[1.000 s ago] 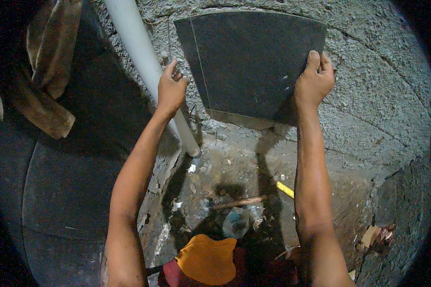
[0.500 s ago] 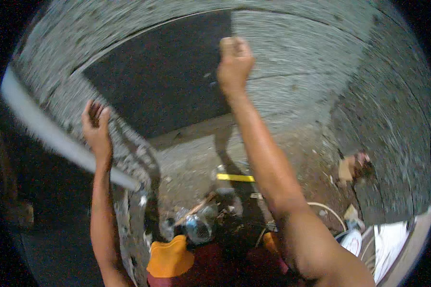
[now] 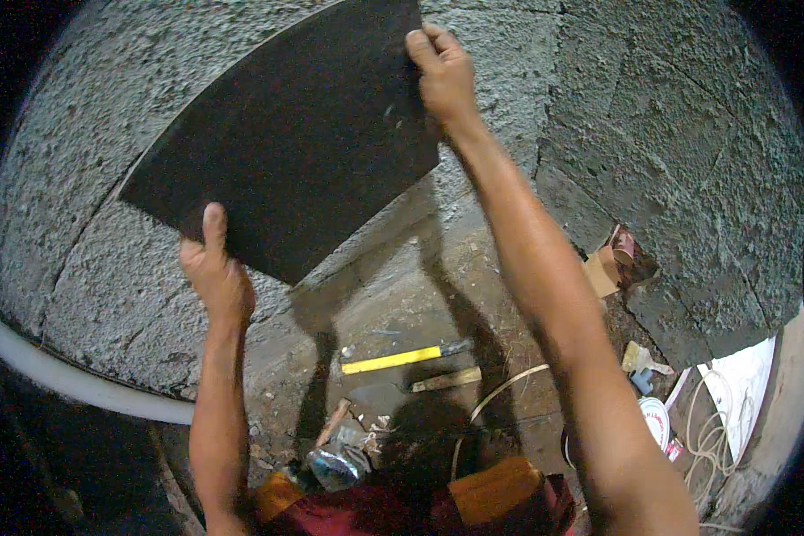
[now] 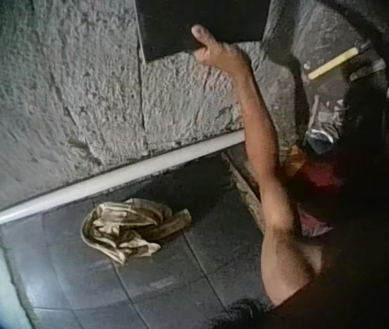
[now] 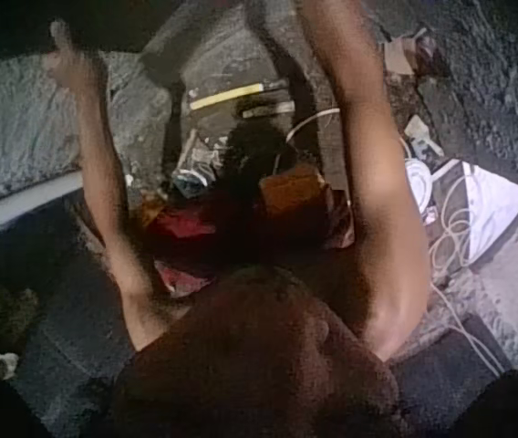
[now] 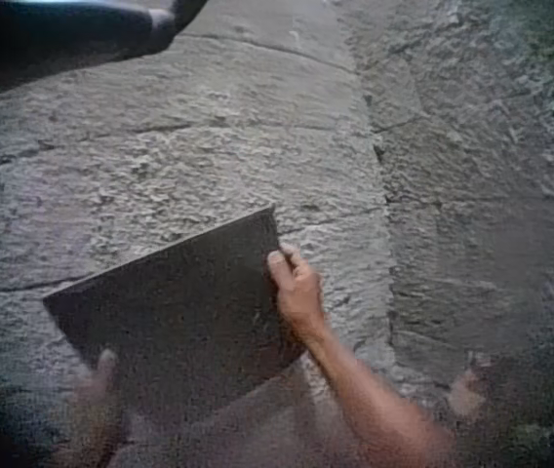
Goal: The person positions a dark tile against a curved wall, aligns it with a string line, and uses a hammer to tap it into place. The person repeatedly adjusts the tile and hammers it to secure it.
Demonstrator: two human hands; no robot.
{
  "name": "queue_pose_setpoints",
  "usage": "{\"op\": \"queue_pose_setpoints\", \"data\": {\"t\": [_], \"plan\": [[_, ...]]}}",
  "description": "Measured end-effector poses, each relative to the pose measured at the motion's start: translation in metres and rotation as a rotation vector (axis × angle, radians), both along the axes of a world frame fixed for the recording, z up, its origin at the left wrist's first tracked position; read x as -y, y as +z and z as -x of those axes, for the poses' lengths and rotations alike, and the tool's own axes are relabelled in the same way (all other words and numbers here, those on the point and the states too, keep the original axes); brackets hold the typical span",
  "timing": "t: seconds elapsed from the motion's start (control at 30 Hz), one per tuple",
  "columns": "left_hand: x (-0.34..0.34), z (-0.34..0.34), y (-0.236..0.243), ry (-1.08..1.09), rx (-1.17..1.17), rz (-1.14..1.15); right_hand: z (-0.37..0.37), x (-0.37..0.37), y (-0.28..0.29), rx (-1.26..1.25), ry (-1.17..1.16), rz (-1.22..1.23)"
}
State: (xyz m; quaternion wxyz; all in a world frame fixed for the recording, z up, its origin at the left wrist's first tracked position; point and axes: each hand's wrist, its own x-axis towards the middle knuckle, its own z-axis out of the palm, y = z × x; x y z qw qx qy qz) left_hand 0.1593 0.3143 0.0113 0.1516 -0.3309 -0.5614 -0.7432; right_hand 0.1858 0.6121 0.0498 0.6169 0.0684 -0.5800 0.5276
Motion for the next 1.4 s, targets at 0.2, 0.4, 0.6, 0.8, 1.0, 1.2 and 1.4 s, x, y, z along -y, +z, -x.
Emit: {"op": "queue_pose_setpoints", "data": {"t": [0.2,0.4,0.6,0.8,1.0,1.2,1.4], "plan": [[-0.112,-0.004,-0.017,-0.014,-0.038,-0.065,-0.069,-0.107,0.020,0.439,-0.255,-0.144],[-0.197,-0.022,-0.021,-0.028,0.029,-0.096,-0.094,-0.147,0.028,0.530,-0.211,0.026],[-0.245,-0.020,-0.034,-0.083,-0.011,-0.142,-0.103,-0.176,0.022,0.566,-0.349,0.095],[-0.276,-0.029,-0.039,-0.107,0.012,-0.105,-0.104,-0.220,0.009,0.544,-0.398,0.067],[-0.292,-0.024,-0.046,-0.084,-0.004,-0.139,-0.108,-0.203,0.014,0.639,-0.543,0.105],[-0.308,-0.028,-0.051,-0.151,0.033,-0.169,-0.105,-0.219,0.007,0.667,-0.677,0.058],[-0.322,-0.021,-0.056,-0.126,-0.012,-0.210,-0.099,-0.239,-0.001,0.686,-0.788,0.000]]}}
